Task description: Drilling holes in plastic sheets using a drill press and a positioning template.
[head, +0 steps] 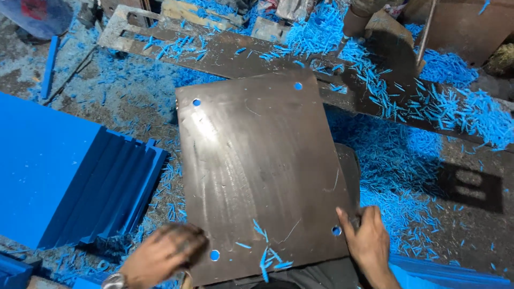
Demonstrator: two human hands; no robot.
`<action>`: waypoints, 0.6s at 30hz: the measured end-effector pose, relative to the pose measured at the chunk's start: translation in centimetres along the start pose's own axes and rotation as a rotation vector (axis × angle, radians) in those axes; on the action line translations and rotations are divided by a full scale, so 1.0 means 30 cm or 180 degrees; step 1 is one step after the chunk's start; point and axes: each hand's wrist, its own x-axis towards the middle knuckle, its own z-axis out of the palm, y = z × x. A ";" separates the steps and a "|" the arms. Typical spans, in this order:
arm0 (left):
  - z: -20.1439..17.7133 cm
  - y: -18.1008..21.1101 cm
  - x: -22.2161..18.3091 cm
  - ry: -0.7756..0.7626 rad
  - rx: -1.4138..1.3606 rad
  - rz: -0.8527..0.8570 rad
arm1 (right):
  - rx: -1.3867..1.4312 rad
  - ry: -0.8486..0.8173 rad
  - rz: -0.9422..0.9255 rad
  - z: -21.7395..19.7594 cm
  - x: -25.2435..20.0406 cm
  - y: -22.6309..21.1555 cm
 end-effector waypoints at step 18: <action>-0.010 -0.035 0.218 0.0560 -0.3552 -0.4354 | 0.0726 -0.0734 -0.0909 0.091 -0.303 0.253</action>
